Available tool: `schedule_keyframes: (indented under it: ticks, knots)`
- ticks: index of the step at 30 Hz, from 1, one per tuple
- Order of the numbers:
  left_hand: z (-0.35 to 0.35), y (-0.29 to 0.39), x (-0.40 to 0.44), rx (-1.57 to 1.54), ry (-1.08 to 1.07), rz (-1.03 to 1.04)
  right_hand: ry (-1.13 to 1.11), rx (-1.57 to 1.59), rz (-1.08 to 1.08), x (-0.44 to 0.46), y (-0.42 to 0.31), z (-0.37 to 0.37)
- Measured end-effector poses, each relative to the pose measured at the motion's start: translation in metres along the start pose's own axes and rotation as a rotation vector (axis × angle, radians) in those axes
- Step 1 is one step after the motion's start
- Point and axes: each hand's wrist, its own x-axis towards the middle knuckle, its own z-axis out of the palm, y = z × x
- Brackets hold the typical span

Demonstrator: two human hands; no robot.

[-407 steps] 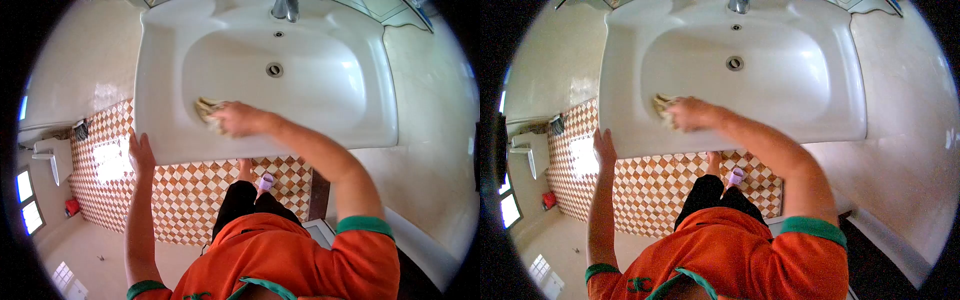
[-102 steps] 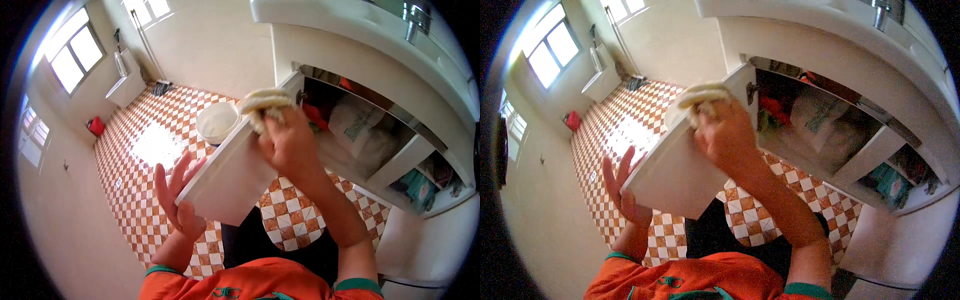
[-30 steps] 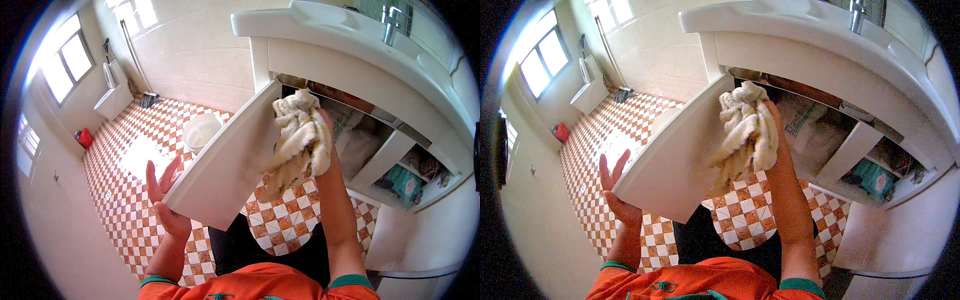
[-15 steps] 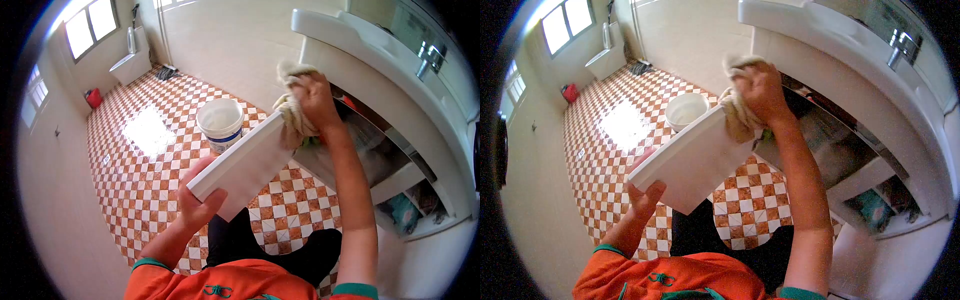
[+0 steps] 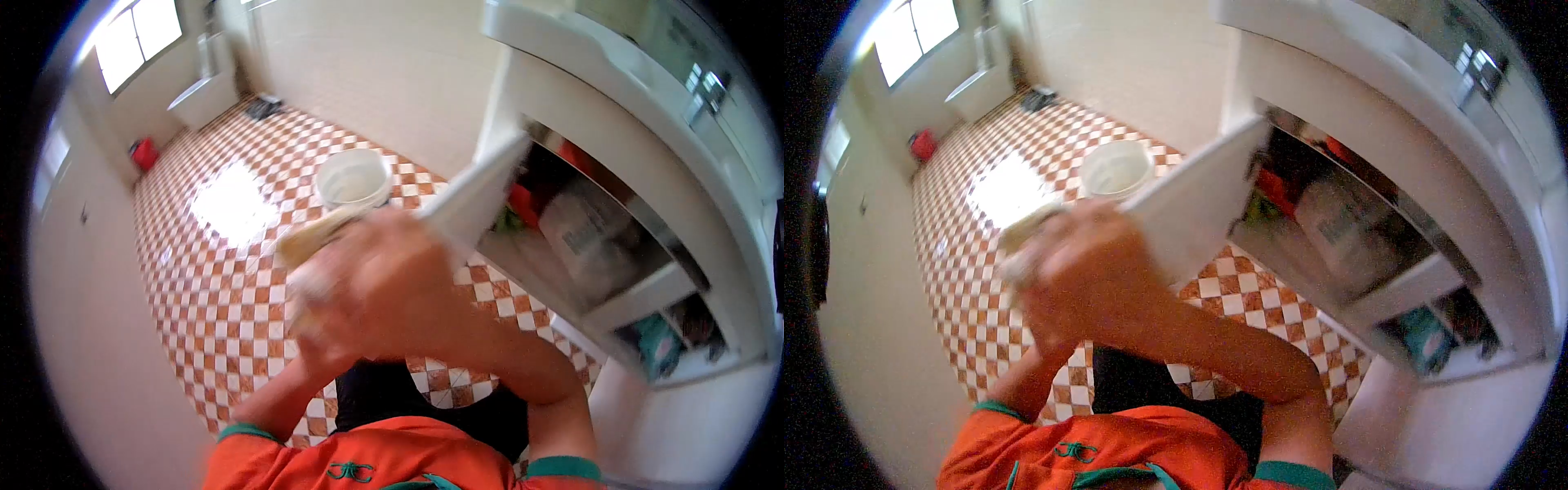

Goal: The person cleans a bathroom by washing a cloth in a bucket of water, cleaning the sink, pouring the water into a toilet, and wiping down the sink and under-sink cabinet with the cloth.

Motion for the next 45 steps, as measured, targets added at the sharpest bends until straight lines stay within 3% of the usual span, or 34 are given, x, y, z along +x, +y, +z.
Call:
schedule_keyframes:
  ticks: [1, 4, 5, 6, 7, 8, 10, 14, 16, 18, 20, 23, 25, 28, 29, 30, 32, 34, 36, 37, 38, 39, 40, 41, 42, 45]
  knots:
    - [0.011, -0.029, -0.02, 0.309, 0.016, -0.13, 0.202, 0.21, -0.018, -0.001, -0.01, 0.008]
    - [0.003, -0.008, -0.007, -0.087, 0.053, -0.098, 0.443, 0.336, -0.022, -0.007, -0.001, 0.014]
    - [-0.002, -0.001, -0.003, -0.21, 0.063, -0.102, 0.478, 0.324, -0.026, -0.01, 0.008, 0.016]
    - [-0.008, 0.004, -0.001, -0.331, 0.07, -0.113, 0.318, 0.128, 0.051, -0.019, 0.024, 0.019]
    - [-0.011, 0.004, -0.003, -0.452, 0.077, -0.13, 0.412, 0.138, 0.13, -0.021, 0.041, 0.018]
    - [-0.014, -0.005, -0.008, -0.38, 0.056, -0.275, 0.505, 0.145, 0.207, -0.025, 0.058, 0.015]
    - [-0.002, -0.003, -0.009, -0.581, 0.288, -0.324, 0.622, 0.111, 0.303, -0.036, 0.084, 0.02]
    - [-0.008, 0.006, 0.002, -0.7, 0.154, -0.347, 0.826, 0.166, 0.49, -0.059, 0.101, 0.036]
    - [-0.005, 0.015, 0.002, -0.652, 0.289, -0.368, 0.805, 0.229, 0.522, -0.074, 0.09, 0.044]
    - [-0.002, 0.02, 0.002, -0.659, 0.313, -0.403, 0.687, 0.379, 0.758, -0.096, 0.075, 0.059]
    - [0.001, 0.023, 0.004, -0.669, 0.342, -0.438, 0.57, 0.445, 0.849, -0.128, 0.061, 0.089]
    - [0.004, 0.022, 0.004, -0.613, 0.408, -0.389, 0.686, 0.61, 1.014, -0.162, 0.044, 0.143]
    - [0.007, 0.022, 0.004, -0.579, 0.523, -0.427, 0.697, 0.545, 1.049, -0.163, 0.037, 0.181]
    - [0.007, 0.029, 0.005, -0.585, 0.391, -0.408, 0.556, 0.327, 0.807, -0.139, 0.024, 0.125]
    - [0.002, 0.017, 0.001, -0.343, 0.299, -0.371, 0.679, 0.676, 0.845, -0.117, 0.019, 0.093]
    - [-0.003, 0.005, -0.003, -0.101, 0.225, -0.322, 0.714, 0.575, 0.726, -0.107, 0.012, 0.085]
    - [0.0, 0.009, -0.001, -0.687, 0.414, -0.359, 0.605, 0.648, 0.614, -0.098, 0.019, 0.074]
    - [-0.001, 0.017, 0.004, -0.618, 0.39, -0.375, 0.818, 0.291, 0.334, -0.097, 0.047, 0.067]
    - [-0.004, 0.012, 0.003, -0.795, 0.365, -0.416, 0.711, 0.241, 0.44, -0.114, 0.068, 0.049]
    - [-0.005, 0.011, 0.002, -0.882, 0.355, -0.44, 0.512, 0.493, 0.758, -0.123, 0.08, 0.047]
    - [-0.014, -0.006, 0.001, -0.436, 0.334, -0.322, 0.307, 0.751, 1.059, -0.129, 0.087, 0.047]
    - [-0.024, -0.022, -0.001, 0.025, 0.372, -0.234, 0.324, 0.737, 1.089, -0.139, 0.094, 0.066]
    - [-0.014, -0.013, 0.004, 0.012, 0.346, -0.229, 0.516, 0.527, 1.135, -0.153, 0.104, 0.102]
    - [-0.004, 0.003, 0.008, -0.311, 0.396, -0.35, 0.697, 0.305, 1.162, -0.164, 0.113, 0.133]
    - [0.006, 0.019, 0.012, -0.632, 0.494, -0.462, 0.705, 0.279, 1.173, -0.172, 0.114, 0.153]
    - [-0.001, 0.005, 0.011, -0.209, 0.393, -0.198, 0.815, 0.396, 1.307, -0.195, 0.098, 0.183]
